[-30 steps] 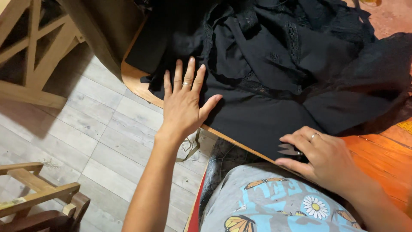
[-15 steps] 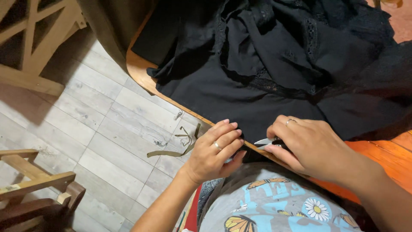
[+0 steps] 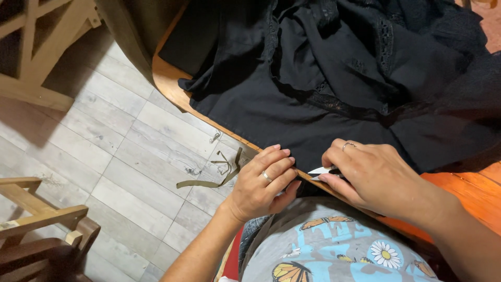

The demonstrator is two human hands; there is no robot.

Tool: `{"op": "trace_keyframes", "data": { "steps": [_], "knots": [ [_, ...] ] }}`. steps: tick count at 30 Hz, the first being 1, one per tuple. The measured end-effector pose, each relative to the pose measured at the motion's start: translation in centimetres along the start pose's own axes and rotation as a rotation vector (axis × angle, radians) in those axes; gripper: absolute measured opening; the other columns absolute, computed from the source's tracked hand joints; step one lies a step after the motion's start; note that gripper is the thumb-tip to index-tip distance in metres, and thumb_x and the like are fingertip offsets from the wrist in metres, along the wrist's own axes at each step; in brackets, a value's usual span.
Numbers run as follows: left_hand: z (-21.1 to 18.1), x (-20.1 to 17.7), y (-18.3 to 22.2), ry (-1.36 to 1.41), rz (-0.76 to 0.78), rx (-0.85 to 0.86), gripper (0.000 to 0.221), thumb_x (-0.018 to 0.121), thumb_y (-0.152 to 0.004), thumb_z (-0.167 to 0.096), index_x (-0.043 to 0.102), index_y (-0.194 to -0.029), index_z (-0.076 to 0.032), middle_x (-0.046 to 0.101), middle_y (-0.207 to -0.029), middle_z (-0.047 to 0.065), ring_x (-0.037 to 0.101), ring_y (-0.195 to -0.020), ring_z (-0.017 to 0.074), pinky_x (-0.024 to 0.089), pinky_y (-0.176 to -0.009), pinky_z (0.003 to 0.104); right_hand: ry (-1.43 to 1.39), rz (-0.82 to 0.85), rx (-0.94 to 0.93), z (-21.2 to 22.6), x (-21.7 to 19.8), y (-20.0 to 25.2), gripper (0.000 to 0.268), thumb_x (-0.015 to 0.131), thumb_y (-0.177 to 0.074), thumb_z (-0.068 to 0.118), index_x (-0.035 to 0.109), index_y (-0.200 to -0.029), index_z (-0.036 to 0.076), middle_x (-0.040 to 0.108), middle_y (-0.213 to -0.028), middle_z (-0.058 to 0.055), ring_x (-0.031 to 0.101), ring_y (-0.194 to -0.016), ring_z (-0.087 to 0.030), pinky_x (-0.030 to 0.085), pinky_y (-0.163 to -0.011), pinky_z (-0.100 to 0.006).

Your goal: Trimming loose threads and inspecting a black garment at a sewing workstation

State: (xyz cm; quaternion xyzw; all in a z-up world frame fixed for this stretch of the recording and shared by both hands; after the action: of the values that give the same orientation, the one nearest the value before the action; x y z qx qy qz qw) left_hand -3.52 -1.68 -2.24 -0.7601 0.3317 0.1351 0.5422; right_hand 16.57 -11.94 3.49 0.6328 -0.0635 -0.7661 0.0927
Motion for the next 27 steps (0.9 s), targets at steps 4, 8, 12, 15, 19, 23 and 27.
{"op": "trace_keyframes", "data": {
  "steps": [4,8,12,15,19,23,27],
  "knots": [
    [-0.1,0.0,-0.1,-0.012,-0.002,0.001,0.013,0.069,-0.093,-0.008,0.065,-0.099,0.003,0.066,-0.107,0.017,0.066,-0.105,0.0357,0.058,-0.097,0.053,0.003,-0.009,-0.026,0.0,-0.1,0.1,0.022,0.061,-0.092,0.043,0.058,-0.093,0.021,0.062,-0.087,0.003,0.067,-0.075,-0.021,0.051,-0.056,-0.043],
    [-0.1,0.1,0.0,-0.011,-0.002,-0.007,0.014,0.07,-0.092,-0.007,0.064,-0.099,0.003,0.065,-0.107,0.017,0.065,-0.105,0.036,0.058,-0.097,0.053,-0.026,0.031,-0.029,0.1,-0.2,0.2,0.022,0.062,-0.091,0.044,0.058,-0.094,0.022,0.063,-0.089,0.003,0.068,-0.075,-0.022,0.052,-0.058,-0.045],
    [0.0,0.2,0.1,-0.005,0.005,-0.006,0.014,0.07,-0.092,-0.006,0.064,-0.101,0.004,0.065,-0.108,0.017,0.065,-0.105,0.0361,0.057,-0.098,0.053,-0.03,0.016,-0.088,0.3,0.2,0.4,0.024,0.062,-0.092,0.044,0.058,-0.094,0.021,0.062,-0.087,0.001,0.068,-0.075,-0.022,0.051,-0.057,-0.044],
    [-0.1,0.0,0.0,-0.004,0.007,-0.002,0.014,0.07,-0.093,-0.006,0.064,-0.101,0.004,0.065,-0.108,0.017,0.065,-0.105,0.0363,0.057,-0.098,0.053,-0.056,-0.002,-0.112,0.6,0.3,1.0,0.023,0.062,-0.092,0.043,0.058,-0.093,0.02,0.062,-0.085,0.001,0.067,-0.073,-0.022,0.05,-0.057,-0.043],
    [0.0,0.0,-0.1,-0.043,0.004,0.012,0.013,0.069,-0.095,-0.009,0.066,-0.101,0.002,0.066,-0.106,0.016,0.066,-0.104,0.0347,0.057,-0.098,0.052,-0.128,0.007,-0.128,1.0,0.3,2.3,0.023,0.063,-0.092,0.043,0.058,-0.093,0.021,0.061,-0.084,0.003,0.066,-0.072,-0.02,0.048,-0.058,-0.04],
    [-0.5,-0.4,-0.5,-0.105,0.063,0.059,0.013,0.061,-0.099,-0.012,0.068,-0.105,-0.004,0.064,-0.11,0.015,0.064,-0.105,0.0335,0.055,-0.1,0.053,-0.189,-0.007,-0.159,0.9,0.8,2.8,0.022,0.067,-0.091,0.04,0.059,-0.093,0.02,0.061,-0.083,0.003,0.067,-0.068,-0.02,0.049,-0.055,-0.04],
    [-1.7,-0.5,-0.5,-0.059,0.032,0.138,0.014,0.058,-0.104,-0.013,0.068,-0.113,-0.008,0.068,-0.119,0.008,0.067,-0.104,0.0289,0.055,-0.095,0.047,-0.315,0.037,-0.135,0.3,0.6,3.0,0.023,0.067,-0.091,0.04,0.059,-0.093,0.019,0.063,-0.084,0.004,0.068,-0.071,-0.019,0.05,-0.062,-0.037]
  ]
}}
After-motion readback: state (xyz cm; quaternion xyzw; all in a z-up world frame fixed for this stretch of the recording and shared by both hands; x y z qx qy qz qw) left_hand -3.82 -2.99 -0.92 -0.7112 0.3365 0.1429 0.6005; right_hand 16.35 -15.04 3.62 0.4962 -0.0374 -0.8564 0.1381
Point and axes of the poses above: each hand's wrist, its own y-axis away from the middle knuckle, its own x-axis out of the palm, z = x × y, the point moved 1 cm from there along -y, towards the middle knuckle
